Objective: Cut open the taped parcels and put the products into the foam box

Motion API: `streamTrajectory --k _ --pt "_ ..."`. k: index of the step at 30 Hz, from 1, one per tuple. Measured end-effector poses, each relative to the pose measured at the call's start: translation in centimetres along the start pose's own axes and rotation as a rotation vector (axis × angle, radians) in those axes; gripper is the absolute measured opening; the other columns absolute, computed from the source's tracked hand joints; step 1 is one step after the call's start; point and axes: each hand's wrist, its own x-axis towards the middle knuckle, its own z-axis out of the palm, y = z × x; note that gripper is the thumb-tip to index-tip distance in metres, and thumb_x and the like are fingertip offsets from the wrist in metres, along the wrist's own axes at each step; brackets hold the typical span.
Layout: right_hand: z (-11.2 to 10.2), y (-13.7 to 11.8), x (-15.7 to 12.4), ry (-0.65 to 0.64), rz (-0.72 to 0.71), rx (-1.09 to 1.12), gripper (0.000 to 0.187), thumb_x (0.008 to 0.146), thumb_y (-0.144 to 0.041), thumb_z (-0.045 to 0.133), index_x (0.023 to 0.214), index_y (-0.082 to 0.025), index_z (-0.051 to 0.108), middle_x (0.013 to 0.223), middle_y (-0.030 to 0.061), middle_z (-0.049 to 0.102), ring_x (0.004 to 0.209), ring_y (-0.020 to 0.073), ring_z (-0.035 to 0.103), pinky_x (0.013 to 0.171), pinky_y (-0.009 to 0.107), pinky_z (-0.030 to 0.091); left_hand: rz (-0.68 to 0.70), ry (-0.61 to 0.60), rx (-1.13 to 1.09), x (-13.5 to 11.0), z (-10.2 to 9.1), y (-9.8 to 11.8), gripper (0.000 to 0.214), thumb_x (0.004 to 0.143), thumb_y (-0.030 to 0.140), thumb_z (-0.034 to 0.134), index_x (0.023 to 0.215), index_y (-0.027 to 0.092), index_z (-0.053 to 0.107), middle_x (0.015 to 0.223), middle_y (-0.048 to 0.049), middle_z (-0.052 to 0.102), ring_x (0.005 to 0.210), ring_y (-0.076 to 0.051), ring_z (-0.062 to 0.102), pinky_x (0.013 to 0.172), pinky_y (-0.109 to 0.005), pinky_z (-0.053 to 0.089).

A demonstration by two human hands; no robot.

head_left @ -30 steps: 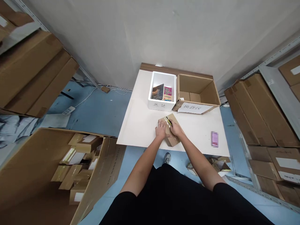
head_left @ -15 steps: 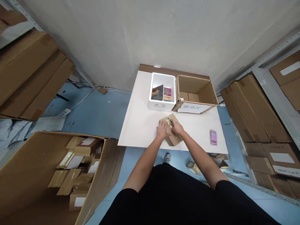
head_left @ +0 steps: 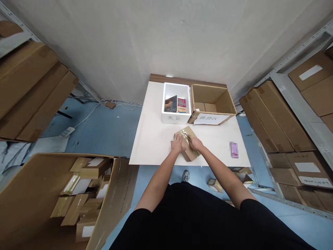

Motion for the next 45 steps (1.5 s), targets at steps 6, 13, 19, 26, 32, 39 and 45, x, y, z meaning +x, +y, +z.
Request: streamTrajectory --k 6,13,19,26,32,39,45 --pt "-0.1 0.1 -0.8 -0.009 -0.032 -0.029 0.069 0.096 -0.027 0.057 0.164 -0.026 0.042 0.124 0.0101 0.076 0.11 0.0324 0.071 0.095 0.04 0.052 0.004 0.007 0.005 -0.1 0.0 -0.1 0.124 0.076 0.075 0.073 0.172 0.033 0.007 0.18 -0.0053 -0.004 0.164 -0.036 -0.013 0.122 -0.062 0.032" --pt "-1.9 -0.7 -1.4 0.009 0.013 0.038 0.064 0.096 -0.031 0.063 0.158 -0.027 0.05 0.127 0.0095 0.076 0.111 0.0338 0.071 0.095 0.039 0.051 -0.014 -0.014 0.038 -0.5 -0.5 0.1 0.123 0.078 0.074 0.073 0.172 0.03 0.008 0.18 -0.0048 -0.005 0.164 -0.035 -0.013 0.122 -0.06 0.034" --pt "-3.4 -2.7 -0.5 0.011 -0.01 -0.066 0.062 0.102 -0.024 0.049 0.163 -0.025 0.039 0.14 0.0106 0.07 0.119 0.0295 0.068 0.097 0.036 0.051 -0.032 -0.029 0.039 -0.5 -0.6 0.3 0.123 0.078 0.075 0.071 0.172 0.032 0.004 0.18 -0.0024 -0.006 0.162 -0.034 -0.021 0.123 -0.058 0.033" --pt "-2.5 -3.4 1.2 -0.001 -0.02 -0.064 0.064 0.1 -0.019 0.048 0.163 -0.023 0.038 0.14 0.0103 0.069 0.121 0.0292 0.067 0.101 0.037 0.051 -0.034 -0.015 0.027 -0.3 -0.2 0.4 0.123 0.078 0.074 0.072 0.172 0.031 0.007 0.18 -0.0033 -0.005 0.162 -0.035 -0.02 0.122 -0.059 0.034" --pt "-2.2 -3.1 0.8 0.03 -0.03 -0.031 0.064 0.101 -0.021 0.047 0.164 -0.023 0.037 0.143 0.0106 0.068 0.121 0.0294 0.067 0.102 0.039 0.051 -0.04 -0.025 0.029 -0.1 0.0 0.4 0.123 0.077 0.075 0.073 0.172 0.034 0.006 0.18 -0.0024 -0.007 0.162 -0.036 -0.02 0.122 -0.061 0.033" --pt "-1.9 -3.8 0.9 0.002 -0.026 -0.049 0.061 0.104 -0.026 0.046 0.165 -0.021 0.036 0.141 0.0126 0.068 0.122 0.0284 0.065 0.107 0.038 0.048 -0.034 -0.023 0.041 -0.1 0.0 0.3 0.123 0.078 0.077 0.071 0.172 0.031 0.007 0.18 -0.0038 -0.005 0.163 -0.034 -0.018 0.122 -0.06 0.034" --pt "-2.1 -4.7 1.5 -0.049 0.023 -0.128 0.062 0.105 -0.028 0.046 0.165 -0.019 0.035 0.133 0.0146 0.071 0.117 0.0296 0.067 0.104 0.038 0.048 -0.032 -0.023 0.028 0.0 0.1 0.2 0.123 0.077 0.077 0.071 0.172 0.034 0.005 0.18 -0.0021 -0.006 0.163 -0.035 -0.019 0.122 -0.06 0.034"
